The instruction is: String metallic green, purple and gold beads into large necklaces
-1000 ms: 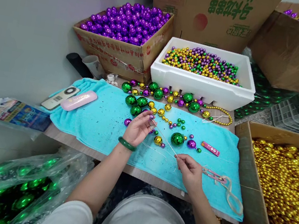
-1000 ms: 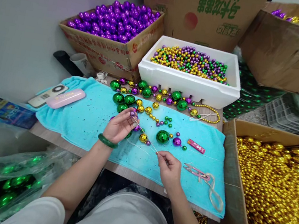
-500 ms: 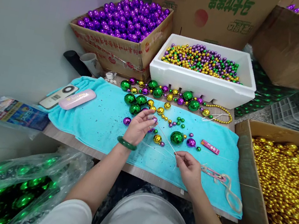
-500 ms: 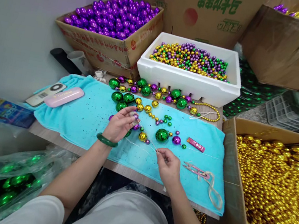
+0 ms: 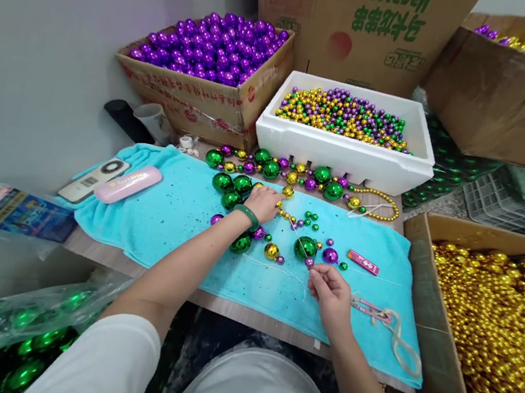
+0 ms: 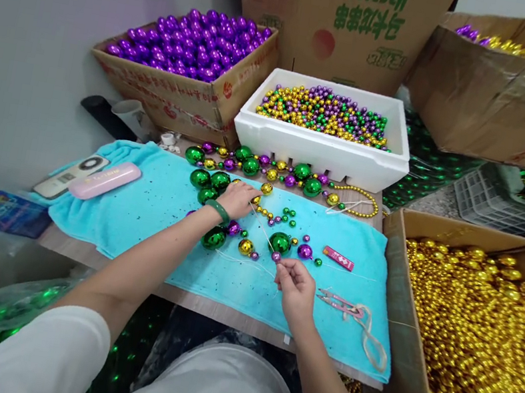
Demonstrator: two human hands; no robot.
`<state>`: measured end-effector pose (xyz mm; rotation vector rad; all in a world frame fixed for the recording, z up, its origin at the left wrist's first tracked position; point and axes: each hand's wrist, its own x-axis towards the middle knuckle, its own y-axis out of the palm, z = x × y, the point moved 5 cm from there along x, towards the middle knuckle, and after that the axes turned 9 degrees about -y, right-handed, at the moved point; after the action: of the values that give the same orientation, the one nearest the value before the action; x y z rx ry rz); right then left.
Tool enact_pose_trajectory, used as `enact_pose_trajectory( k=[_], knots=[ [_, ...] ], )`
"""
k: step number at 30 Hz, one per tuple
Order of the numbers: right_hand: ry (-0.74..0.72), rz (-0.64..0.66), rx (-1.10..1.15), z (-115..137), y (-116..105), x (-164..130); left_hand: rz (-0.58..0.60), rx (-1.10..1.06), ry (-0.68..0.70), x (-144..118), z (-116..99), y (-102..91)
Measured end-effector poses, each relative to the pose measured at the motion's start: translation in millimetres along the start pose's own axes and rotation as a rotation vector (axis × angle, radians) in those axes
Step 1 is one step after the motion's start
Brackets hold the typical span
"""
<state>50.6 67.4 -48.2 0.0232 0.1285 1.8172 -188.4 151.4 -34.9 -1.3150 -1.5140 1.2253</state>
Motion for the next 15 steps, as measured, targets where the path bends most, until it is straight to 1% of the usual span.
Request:
enact_pose_trajectory(
  k=[3,4,5,6,7,8,9,11,12,13,15],
  knots=[
    [-0.009,-0.007,0.006,-1,-5,-1,-0.028,0.013,-0.013,3,-2,2.7],
    [-0.012,-0.011,0.003,-2,-7,-1,-0.059,-0.023,-0.018,2,-2,0.3],
    [-0.017,-0.017,-0.005,-2,-10,-2,-0.104,-0.11,-0.029,0,-2,-4.0],
    [-0.024,-0.024,-0.016,-2,-13,-2,-0.154,-0.263,-0.054,-3,0,-9.5],
    [-0.035,-0.03,-0.029,-2,-15,-3,-0.194,-0.479,-0.098,-8,3,-14.7],
    [-0.049,-0.033,-0.042,-1,-16,-4,-0.207,-0.744,-0.157,-13,7,-17.9],
    [-0.065,-0.033,-0.053,0,-17,-4,-0.186,-1.026,-0.223,-19,10,-18.5],
    [-0.096,-0.021,-0.068,2,-15,-5,-0.069,-1.506,-0.346,-31,12,-15.5],
    [-0.108,-0.011,-0.074,3,-13,-5,-0.007,-1.677,-0.391,-38,10,-14.5],
    [-0.117,-0.001,-0.08,3,-10,-5,0.038,-1.8,-0.424,-44,9,-14.6],
    [-0.131,0.015,-0.093,5,-6,-5,0.074,-1.934,-0.466,-54,8,-16.4]
  ],
)
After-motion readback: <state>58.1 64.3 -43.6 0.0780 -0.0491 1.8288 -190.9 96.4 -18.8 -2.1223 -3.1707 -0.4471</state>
